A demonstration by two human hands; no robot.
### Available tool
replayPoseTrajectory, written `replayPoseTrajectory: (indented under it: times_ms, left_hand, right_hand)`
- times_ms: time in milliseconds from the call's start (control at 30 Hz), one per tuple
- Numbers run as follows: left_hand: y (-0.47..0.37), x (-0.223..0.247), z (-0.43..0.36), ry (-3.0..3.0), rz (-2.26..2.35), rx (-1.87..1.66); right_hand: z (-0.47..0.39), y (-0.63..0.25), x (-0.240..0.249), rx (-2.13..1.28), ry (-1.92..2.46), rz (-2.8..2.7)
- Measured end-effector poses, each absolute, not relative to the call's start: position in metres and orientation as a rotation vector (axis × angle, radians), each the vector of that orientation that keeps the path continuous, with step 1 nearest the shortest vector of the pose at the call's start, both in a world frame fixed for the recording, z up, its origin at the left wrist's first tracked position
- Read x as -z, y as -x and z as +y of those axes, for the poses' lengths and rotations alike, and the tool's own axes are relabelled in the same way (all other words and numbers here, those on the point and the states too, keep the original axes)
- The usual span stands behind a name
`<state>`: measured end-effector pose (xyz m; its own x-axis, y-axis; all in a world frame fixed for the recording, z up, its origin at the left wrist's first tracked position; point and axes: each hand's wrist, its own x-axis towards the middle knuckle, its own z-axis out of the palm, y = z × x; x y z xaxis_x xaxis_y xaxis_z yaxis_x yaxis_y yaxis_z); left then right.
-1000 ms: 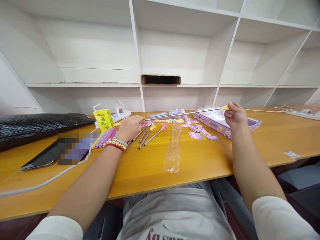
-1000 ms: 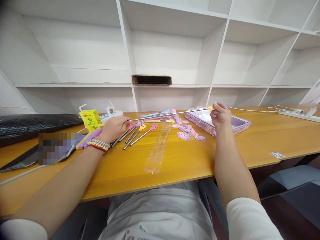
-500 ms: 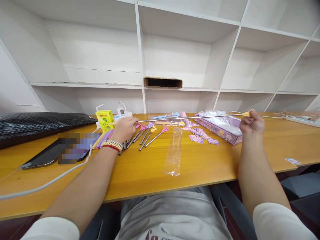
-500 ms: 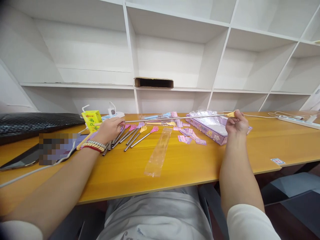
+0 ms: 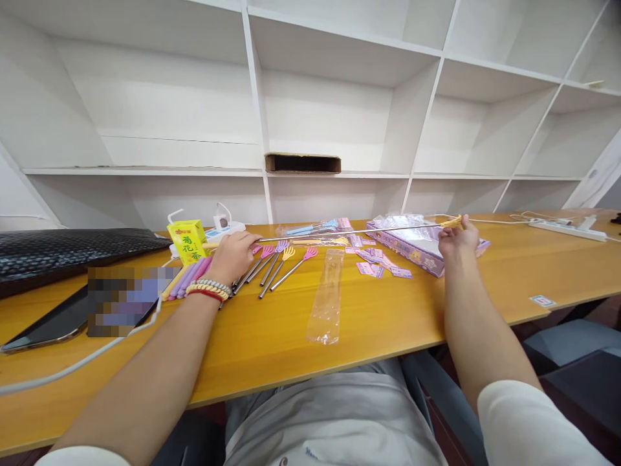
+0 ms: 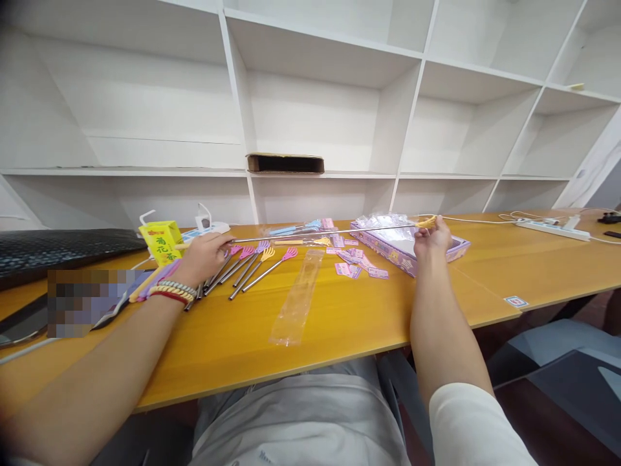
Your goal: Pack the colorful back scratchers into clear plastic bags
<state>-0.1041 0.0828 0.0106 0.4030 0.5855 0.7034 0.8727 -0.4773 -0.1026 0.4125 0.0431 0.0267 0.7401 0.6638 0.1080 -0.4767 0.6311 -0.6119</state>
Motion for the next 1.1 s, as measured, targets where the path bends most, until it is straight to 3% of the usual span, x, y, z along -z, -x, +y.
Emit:
replayPoseTrajectory:
  times_ms: [400, 1100]
  left_hand:
    - [0.109, -0.009, 0.085, 1.975, -1.350, 0.933]
    - [0.101, -0.005, 0.079, 2.145, -1.221, 1.097]
  right_hand:
    - [0.049, -0.399, -0.019, -0.692, 0.543, -0.430]
    - [0.041, -0.398, -0.019, -0.588, 0.515, -0.209]
